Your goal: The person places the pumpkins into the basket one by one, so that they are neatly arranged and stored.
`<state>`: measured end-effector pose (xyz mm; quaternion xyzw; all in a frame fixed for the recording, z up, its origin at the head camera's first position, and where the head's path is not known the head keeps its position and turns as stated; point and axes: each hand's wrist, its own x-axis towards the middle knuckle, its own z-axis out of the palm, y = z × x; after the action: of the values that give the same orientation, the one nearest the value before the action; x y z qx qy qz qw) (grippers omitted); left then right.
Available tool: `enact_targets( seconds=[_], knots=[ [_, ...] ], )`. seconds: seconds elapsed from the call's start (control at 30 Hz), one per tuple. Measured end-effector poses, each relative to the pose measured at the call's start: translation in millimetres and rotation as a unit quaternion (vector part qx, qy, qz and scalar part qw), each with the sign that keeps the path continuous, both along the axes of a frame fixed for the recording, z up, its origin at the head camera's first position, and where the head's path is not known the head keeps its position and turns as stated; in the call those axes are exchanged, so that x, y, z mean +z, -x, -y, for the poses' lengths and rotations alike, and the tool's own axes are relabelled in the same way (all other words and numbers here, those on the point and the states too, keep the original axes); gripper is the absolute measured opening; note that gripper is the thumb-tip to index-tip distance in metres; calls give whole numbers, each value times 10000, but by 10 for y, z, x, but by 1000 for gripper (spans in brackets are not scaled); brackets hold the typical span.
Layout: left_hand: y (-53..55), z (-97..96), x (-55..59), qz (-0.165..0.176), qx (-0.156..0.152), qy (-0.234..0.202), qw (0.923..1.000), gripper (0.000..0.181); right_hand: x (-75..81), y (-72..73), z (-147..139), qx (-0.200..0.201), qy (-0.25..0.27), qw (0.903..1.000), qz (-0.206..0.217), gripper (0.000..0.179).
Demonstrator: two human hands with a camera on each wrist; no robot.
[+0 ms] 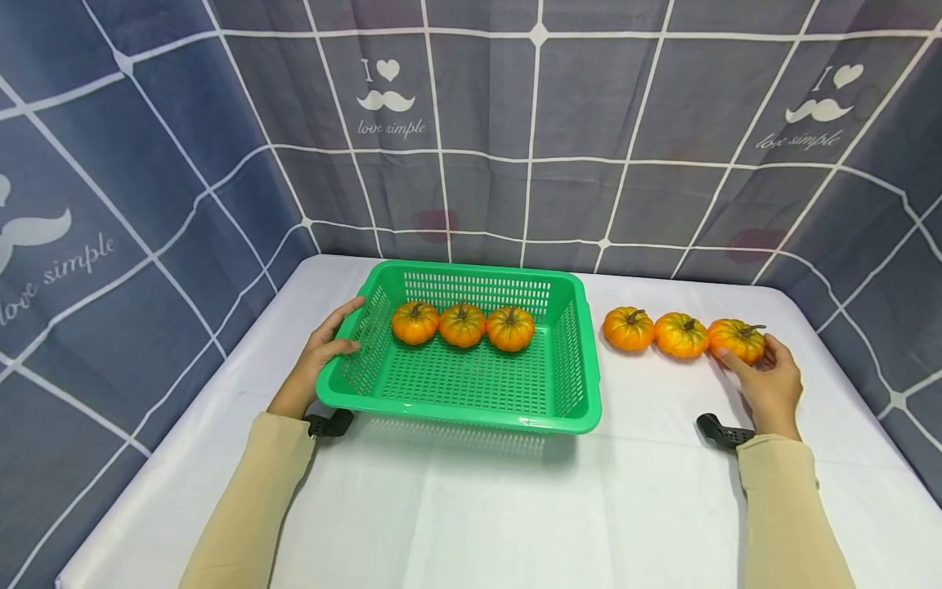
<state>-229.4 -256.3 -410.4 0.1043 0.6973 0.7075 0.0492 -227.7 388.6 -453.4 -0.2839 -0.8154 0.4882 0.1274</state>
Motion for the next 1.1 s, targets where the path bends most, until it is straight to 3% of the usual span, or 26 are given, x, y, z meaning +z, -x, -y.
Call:
enact_targets(
  seconds=[0.47, 0.63, 0.93, 1.1],
  knots=[
    [2, -3, -7, -115, -25, 1, 9999, 77, 11, -8, 38, -488, 387, 9975, -331, 83],
    [3, 0, -7, -101, -26, 24, 9999, 77, 22, -23, 63, -594, 678, 9933, -720, 82],
    [-1, 3, -2, -151, -81, 80, 9998, 76, 44, -37, 102, -715, 1325, 9687, -1972, 78],
    [-9, 6, 8, -155, -46, 13, 9999, 77, 61, -15, 105, -681, 1374, 9607, -2313, 84]
  ],
)
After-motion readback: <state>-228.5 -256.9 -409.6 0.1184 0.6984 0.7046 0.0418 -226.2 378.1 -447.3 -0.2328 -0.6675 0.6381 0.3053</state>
